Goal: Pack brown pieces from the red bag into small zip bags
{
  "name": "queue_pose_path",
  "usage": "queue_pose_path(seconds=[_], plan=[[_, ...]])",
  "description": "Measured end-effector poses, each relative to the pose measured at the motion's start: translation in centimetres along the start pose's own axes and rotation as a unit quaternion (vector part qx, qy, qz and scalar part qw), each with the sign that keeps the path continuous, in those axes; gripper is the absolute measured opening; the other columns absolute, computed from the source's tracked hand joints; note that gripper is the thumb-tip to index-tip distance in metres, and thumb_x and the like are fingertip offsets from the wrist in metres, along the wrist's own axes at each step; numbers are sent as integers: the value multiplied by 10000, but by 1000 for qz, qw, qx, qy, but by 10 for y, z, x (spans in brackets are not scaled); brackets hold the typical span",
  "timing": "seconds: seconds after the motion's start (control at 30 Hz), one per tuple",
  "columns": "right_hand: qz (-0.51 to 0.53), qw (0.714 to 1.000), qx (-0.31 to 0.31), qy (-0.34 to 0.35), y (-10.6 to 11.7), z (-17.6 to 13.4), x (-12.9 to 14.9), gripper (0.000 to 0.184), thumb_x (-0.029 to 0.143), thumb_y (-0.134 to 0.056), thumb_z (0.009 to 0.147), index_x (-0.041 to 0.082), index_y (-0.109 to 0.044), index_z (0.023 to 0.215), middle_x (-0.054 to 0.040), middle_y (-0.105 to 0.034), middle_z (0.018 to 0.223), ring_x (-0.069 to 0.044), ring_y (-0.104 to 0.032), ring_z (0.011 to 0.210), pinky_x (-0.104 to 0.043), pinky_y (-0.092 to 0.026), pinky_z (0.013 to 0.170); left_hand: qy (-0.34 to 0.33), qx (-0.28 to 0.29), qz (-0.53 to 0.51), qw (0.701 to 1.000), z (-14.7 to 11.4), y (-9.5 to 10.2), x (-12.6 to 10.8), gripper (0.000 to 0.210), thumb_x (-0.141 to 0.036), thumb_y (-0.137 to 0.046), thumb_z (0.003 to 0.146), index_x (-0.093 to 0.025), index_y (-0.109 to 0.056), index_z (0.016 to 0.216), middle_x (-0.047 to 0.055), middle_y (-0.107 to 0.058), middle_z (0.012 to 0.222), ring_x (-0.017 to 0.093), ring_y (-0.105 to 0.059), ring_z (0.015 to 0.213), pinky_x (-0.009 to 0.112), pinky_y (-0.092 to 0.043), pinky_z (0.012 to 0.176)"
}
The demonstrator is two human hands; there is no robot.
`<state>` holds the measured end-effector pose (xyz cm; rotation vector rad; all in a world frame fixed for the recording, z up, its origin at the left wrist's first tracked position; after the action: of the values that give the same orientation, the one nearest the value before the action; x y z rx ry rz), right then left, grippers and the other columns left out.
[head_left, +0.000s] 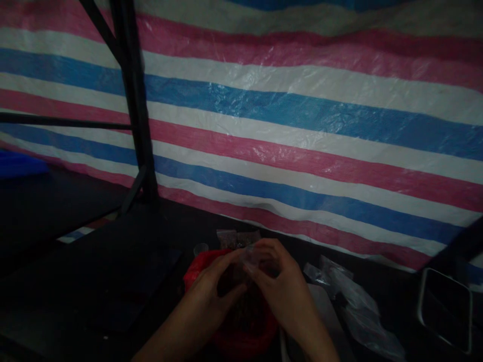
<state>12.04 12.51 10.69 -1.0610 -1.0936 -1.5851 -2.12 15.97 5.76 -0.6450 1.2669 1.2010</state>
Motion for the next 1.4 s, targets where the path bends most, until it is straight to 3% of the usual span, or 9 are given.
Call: queue_pose_path(seconds=[0.3, 0.53, 0.83, 0.97, 1.07, 1.13, 1.23, 1.33, 1.4], plan=[[-23, 999, -24, 4, -3, 1, 3, 445, 234, -757, 802, 296, -676, 1235, 10, -795, 988, -213, -771, 939, -349, -582, 886, -53, 3, 49, 997, 1, 3, -10, 459, -234, -694, 911, -373, -680, 1349, 25, -706, 1398, 245, -637, 1339, 469, -467, 1202], [-33, 999, -25, 13, -2, 2, 11, 351, 251, -768, 785, 269, -747, 1134, -17, -812, 962, -226, -774, 912, -348, -596, 856, -86, -14, 108, 990, 2, 9, -18, 411, -159, -725, 874, -347, -747, 1239, 44, -741, 1295, 268, -644, 1287, 486, -506, 1157], [40, 998, -37, -25, 18, 6, -18, 541, 310, -816, 743, 252, -669, 1261, -13, -763, 977, -204, -737, 855, -321, -583, 779, -77, -41, 141, 986, 6, 10, 3, 492, -211, -722, 861, -376, -717, 1325, 53, -714, 1393, 291, -652, 1349, 529, -509, 1173], [53, 998, -30, -36, 19, -1, -21, 504, 275, -801, 749, 259, -685, 1239, -5, -737, 1001, -174, -713, 834, -284, -561, 739, -83, -40, 136, 986, 8, 0, 3, 675, -168, -761, 776, -394, -659, 1404, 37, -666, 1477, 294, -600, 1416, 538, -477, 1201], [60, 998, -25, -26, 25, -1, -20, 463, 295, -805, 760, 250, -698, 1207, -17, -750, 992, -189, -733, 849, -287, -563, 738, -81, -32, 137, 987, 7, -7, 3, 475, -267, -687, 885, -395, -700, 1343, 38, -682, 1438, 280, -632, 1378, 538, -495, 1187], [55, 997, -54, -13, 46, 0, -21, 449, 361, -816, 765, 237, -698, 1180, -23, -759, 937, -212, -747, 843, -309, -572, 744, -87, -38, 158, 983, 5, -6, 0, 440, -332, -649, 934, -414, -679, 1365, 19, -672, 1464, 273, -609, 1405, 543, -477, 1202], [-25, 982, -186, 21, 115, -8, -16, 482, 477, -787, 771, 216, -693, 1166, -49, -768, 880, -266, -756, 863, -399, -588, 825, -107, -78, 196, 972, 2, 9, -14, 464, -426, -644, 944, -441, -632, 1407, -10, -669, 1483, 272, -606, 1407, 546, -490, 1192], [-225, 911, -341, 57, 188, -32, 6, 545, 514, -708, 792, 218, -711, 1249, -125, -783, 1062, -333, -739, 986, -501, -570, 903, -142, -136, 204, 959, -3, 33, -35, 386, -531, -571, 972, -413, -686, 1321, 4, -732, 1348, 265, -700, 1265, 493, -572, 1112], [-345, 852, -382, 92, 210, -43, 19, 531, 486, -614, 846, 227, -712, 1299, -150, -759, 1220, -360, -703, 1120, -543, -529, 998, -155, -166, 200, 953, -4, 48, -44, 360, -548, -553, 975, -389, -715, 1254, 9, -762, 1243, 254, -743, 1152, 452, -609, 1059]])
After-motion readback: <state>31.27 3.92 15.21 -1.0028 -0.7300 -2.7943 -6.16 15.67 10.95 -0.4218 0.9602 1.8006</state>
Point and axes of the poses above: each hand's wrist, its own z-axis towards the middle knuckle, its own y-axis out of the back of the hand, x = y × z, the point moved 10 cm from there along z, towards the middle knuckle
